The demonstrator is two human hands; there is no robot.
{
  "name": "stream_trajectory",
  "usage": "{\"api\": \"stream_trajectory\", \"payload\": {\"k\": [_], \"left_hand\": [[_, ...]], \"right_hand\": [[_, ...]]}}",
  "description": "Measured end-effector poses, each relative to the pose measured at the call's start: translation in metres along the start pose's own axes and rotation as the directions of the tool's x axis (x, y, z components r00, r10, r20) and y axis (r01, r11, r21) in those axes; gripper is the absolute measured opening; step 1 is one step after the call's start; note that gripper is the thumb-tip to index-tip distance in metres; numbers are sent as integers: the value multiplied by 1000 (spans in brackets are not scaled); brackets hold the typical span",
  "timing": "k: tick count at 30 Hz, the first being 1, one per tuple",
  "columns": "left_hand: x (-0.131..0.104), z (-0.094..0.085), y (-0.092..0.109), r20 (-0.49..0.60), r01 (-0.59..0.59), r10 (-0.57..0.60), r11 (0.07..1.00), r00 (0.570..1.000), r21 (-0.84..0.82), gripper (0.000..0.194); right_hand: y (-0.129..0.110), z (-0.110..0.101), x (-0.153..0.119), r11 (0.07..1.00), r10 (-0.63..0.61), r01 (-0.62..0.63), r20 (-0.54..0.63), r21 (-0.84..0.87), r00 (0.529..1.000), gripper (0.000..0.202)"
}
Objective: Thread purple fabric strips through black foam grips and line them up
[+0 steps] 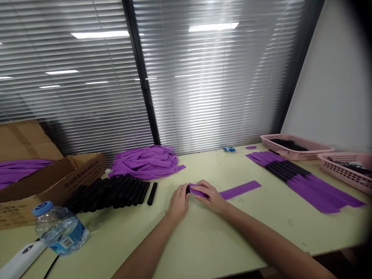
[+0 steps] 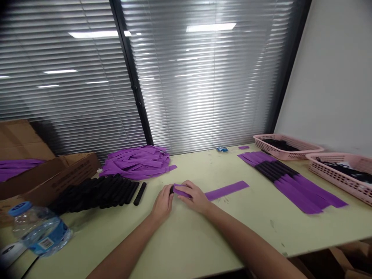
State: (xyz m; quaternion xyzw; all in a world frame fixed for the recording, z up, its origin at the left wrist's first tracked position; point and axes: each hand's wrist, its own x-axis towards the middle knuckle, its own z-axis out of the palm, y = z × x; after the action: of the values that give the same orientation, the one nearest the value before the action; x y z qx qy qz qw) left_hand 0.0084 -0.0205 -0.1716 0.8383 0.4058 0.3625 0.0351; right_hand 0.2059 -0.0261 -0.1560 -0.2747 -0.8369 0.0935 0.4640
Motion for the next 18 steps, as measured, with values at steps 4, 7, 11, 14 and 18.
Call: {"api": "stream_trajectory", "payload": {"k": [4,7,11,14,18], "left_hand": [[0,-1,-2,0,-4,4,998,1000,55,37],[-1,-2,-2,10,4,-5,995,1000,100,36],[-2,-4,-1,32,14,-18,990,999,144,36],[-3,-4,0,60,5,-16,984,998,178,35],[-2,-6,1,97,-4,-16,978,995,208,33]], "right_hand": [[-2,0,1,999,7,-6,21,-37,1000,36],[-4,1,1,999,-1,1,11,-46,1000,35],[-9,-1,4,1000,21,-20,33,-9,999,33],[-12,-4,6,1000,21,-23,57,17,998,31],[-13,-5,8,1000,6,-5,54,-25,999,30]]}}
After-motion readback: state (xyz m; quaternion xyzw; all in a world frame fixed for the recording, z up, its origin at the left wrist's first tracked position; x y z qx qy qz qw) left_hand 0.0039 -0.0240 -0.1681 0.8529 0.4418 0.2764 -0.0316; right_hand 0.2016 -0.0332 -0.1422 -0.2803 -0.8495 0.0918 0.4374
